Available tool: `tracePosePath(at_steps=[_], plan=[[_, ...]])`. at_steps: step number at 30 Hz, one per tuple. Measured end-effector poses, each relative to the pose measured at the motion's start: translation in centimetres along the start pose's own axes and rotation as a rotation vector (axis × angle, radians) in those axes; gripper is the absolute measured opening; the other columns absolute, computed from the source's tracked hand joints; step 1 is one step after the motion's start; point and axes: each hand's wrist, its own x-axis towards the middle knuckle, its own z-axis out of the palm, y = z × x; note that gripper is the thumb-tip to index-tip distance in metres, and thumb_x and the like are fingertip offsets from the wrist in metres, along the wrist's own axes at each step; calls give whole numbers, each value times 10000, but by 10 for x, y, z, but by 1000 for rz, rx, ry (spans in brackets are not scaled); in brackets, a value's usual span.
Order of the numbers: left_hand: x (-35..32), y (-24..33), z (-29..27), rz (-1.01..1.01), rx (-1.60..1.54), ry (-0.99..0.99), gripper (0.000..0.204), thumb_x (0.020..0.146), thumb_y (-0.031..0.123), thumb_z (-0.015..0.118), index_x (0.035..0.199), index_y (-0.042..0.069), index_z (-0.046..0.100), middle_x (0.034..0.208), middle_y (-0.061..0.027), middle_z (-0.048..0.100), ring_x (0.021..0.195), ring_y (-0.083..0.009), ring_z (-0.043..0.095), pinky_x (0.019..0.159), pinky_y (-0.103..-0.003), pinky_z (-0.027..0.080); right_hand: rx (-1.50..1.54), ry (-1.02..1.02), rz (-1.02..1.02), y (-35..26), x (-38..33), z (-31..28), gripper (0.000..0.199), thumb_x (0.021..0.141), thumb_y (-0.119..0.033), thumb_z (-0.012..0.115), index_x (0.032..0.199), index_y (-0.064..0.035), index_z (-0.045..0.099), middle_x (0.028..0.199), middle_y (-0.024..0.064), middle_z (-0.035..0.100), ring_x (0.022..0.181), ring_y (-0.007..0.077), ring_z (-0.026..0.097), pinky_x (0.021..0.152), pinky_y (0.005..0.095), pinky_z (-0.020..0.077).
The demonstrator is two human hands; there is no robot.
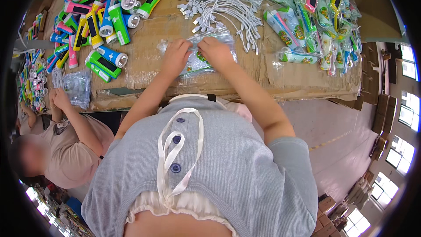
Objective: Pack flashlights and USB cables into plastic packaging at an assembly line.
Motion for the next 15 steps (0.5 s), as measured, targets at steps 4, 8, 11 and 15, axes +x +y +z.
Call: tracePosePath(at_steps=[4,8,11,15], plan=[[0,2,3,56,89,80,213,697,93,660,895,82,583,931,-75,559,882,-258,527,733,-372,385,-79,18,-94,0,3,4,136,710,-148,646,798,-95,557,806,38,525,824,220,555,652,330,474],[-3,-7,10,53,105,41,160,684,93,664,823,88,584,874,-61,567,868,-243,527,728,-364,385,-113,-5,-56,-3,3,5,123,700,-138,632,797,-103,565,804,32,528,820,223,544,679,346,455],[-5,-22,-1,78,79,16,141,688,107,657,797,89,570,845,-52,569,865,-242,526,725,-368,384,-175,-18,6,-5,-5,-11,99,708,-132,623,791,-98,582,812,33,538,829,225,538,703,366,441],[-7,-36,-26,38,173,-59,128,703,115,642,798,85,560,858,-52,565,869,-244,524,740,-367,389,-202,-139,175,5,-17,-47,84,736,-159,627,793,-98,611,834,41,556,840,244,542,723,386,436]])
